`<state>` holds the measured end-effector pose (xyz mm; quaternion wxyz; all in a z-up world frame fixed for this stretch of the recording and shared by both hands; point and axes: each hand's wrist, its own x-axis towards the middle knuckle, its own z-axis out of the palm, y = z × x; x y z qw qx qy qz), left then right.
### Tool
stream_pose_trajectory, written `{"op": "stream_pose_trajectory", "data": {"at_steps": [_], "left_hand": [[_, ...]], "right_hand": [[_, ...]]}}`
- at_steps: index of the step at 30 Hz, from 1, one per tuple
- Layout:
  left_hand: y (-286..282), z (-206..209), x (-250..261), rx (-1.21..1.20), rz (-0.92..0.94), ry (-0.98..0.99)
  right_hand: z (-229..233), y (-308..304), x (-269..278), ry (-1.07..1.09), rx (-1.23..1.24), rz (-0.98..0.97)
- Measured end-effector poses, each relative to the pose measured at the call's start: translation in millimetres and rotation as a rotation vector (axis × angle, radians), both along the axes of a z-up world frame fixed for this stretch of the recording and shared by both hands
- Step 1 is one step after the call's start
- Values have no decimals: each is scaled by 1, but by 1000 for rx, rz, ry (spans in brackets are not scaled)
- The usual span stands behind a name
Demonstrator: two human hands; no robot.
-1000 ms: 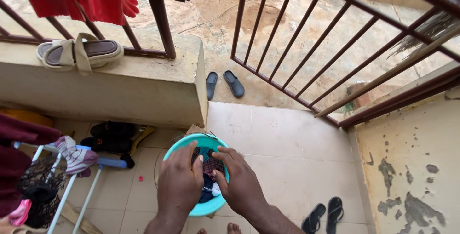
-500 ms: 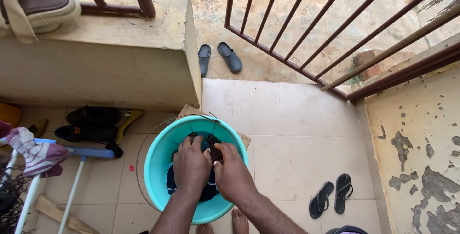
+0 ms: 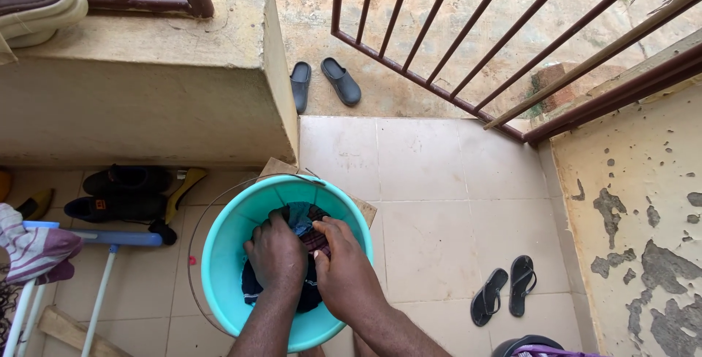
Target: Hang washed laundry on a drying rack.
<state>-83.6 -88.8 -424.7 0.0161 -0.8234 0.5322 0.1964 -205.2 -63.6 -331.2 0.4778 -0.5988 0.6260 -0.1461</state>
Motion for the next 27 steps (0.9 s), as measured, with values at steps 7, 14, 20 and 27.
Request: {"op": "stream_pose_trajectory", "data": {"at_steps": [7, 14, 20, 27], "left_hand": [[11, 35, -8, -134, 60, 99], [22, 87, -15, -321, 261, 614], [31, 133, -28, -434, 254, 822], [39, 169, -32, -524, 317, 965]], "right_hand": [[-3, 0, -5, -4, -14, 8], [-15, 1, -8, -36, -124, 29], [-13, -4, -9, -106, -147, 50], [45, -14, -9, -184, -34, 19]]}}
